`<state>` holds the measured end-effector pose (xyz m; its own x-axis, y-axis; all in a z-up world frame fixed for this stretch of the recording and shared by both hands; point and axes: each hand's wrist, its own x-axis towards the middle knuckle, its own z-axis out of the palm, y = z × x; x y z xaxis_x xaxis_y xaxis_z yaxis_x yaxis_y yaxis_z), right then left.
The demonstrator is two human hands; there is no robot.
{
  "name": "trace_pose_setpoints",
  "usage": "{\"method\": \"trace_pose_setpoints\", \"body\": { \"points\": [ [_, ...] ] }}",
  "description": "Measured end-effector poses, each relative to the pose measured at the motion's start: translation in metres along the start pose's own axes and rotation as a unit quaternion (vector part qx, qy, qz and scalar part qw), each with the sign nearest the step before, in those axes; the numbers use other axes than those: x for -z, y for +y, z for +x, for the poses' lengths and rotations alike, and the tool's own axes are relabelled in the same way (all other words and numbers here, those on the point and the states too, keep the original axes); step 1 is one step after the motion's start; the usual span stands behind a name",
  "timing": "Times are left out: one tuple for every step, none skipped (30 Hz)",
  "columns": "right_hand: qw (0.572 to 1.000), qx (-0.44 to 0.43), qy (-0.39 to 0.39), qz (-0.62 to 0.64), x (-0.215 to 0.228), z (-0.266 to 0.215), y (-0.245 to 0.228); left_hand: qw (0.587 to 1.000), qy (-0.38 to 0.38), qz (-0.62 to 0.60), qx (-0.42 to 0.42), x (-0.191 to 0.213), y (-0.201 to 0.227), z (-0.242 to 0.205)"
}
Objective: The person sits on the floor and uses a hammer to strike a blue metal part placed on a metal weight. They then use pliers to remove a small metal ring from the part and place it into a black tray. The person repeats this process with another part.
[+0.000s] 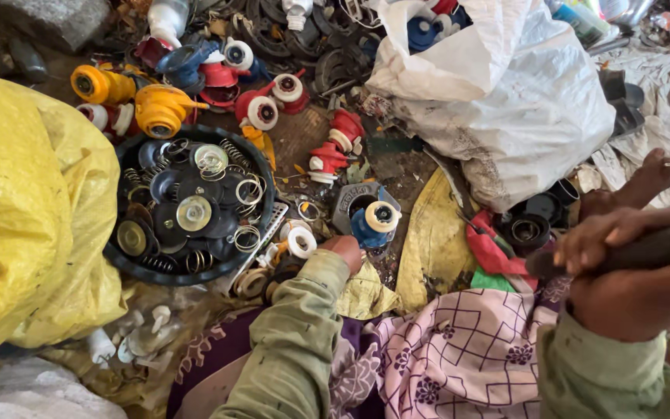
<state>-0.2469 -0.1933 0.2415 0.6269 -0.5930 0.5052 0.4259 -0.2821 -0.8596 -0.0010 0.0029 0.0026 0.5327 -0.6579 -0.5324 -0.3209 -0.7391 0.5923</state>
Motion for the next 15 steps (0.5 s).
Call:
{"method": "trace_pose_setpoints", "body": {
  "points": [
    [1.0,0.001,0.021,-0.011,-0.001,0.001,0.007,1.0,0.001,0.001,0.0,-0.002,0.0,0.001],
    [0.998,-0.025,0.038,-0.035,-0.008,-0.005,0.024,1.0,0.001,0.002,0.0,-0.005,-0.001,0.003],
    [0.992,-0.085,0.042,-0.084,-0.019,-0.016,0.046,1.0,0.001,0.004,0.0,-0.009,-0.003,0.005],
    [0.978,-0.151,0.04,-0.136,-0.032,-0.031,0.07,1.0,-0.002,0.002,0.001,-0.013,-0.006,0.007],
    [0.956,-0.219,0.023,-0.195,-0.048,-0.045,0.095,1.0,-0.002,0.002,0.0,-0.013,-0.007,0.012],
    [0.924,-0.293,-0.013,-0.244,-0.061,-0.06,0.115,1.0,-0.002,0.001,-0.001,-0.014,-0.009,0.016],
    [0.883,-0.367,-0.054,-0.286,-0.071,-0.073,0.129,1.0,0.002,0.012,-0.011,-0.018,-0.009,0.02],
    [0.834,-0.446,-0.092,-0.313,-0.078,-0.081,0.14,1.0,0.006,0.022,-0.02,-0.021,-0.009,0.024],
    [0.823,-0.471,-0.098,-0.302,-0.083,-0.089,0.144,0.999,0.009,0.036,-0.03,-0.023,-0.01,0.027],
    [0.815,-0.497,-0.097,-0.282,-0.086,-0.092,0.144,0.999,0.008,0.04,-0.032,-0.025,-0.01,0.029],
    [0.814,-0.505,-0.097,-0.27,-0.086,-0.093,0.139,0.998,0.006,0.043,-0.036,-0.028,-0.009,0.029],
    [0.826,-0.496,-0.094,-0.252,-0.088,-0.095,0.131,0.998,0.005,0.047,-0.04,-0.029,-0.008,0.027],
    [0.836,-0.486,-0.096,-0.235,-0.091,-0.097,0.122,0.999,0.006,0.032,-0.037,-0.027,-0.008,0.025],
    [0.847,-0.475,-0.097,-0.218,-0.095,-0.098,0.112,0.999,0.007,0.018,-0.034,-0.024,-0.007,0.02],
    [0.848,-0.48,-0.065,-0.217,-0.098,-0.098,0.104,1.0,0.009,0.004,-0.03,-0.018,-0.006,0.014]
  ]
}}
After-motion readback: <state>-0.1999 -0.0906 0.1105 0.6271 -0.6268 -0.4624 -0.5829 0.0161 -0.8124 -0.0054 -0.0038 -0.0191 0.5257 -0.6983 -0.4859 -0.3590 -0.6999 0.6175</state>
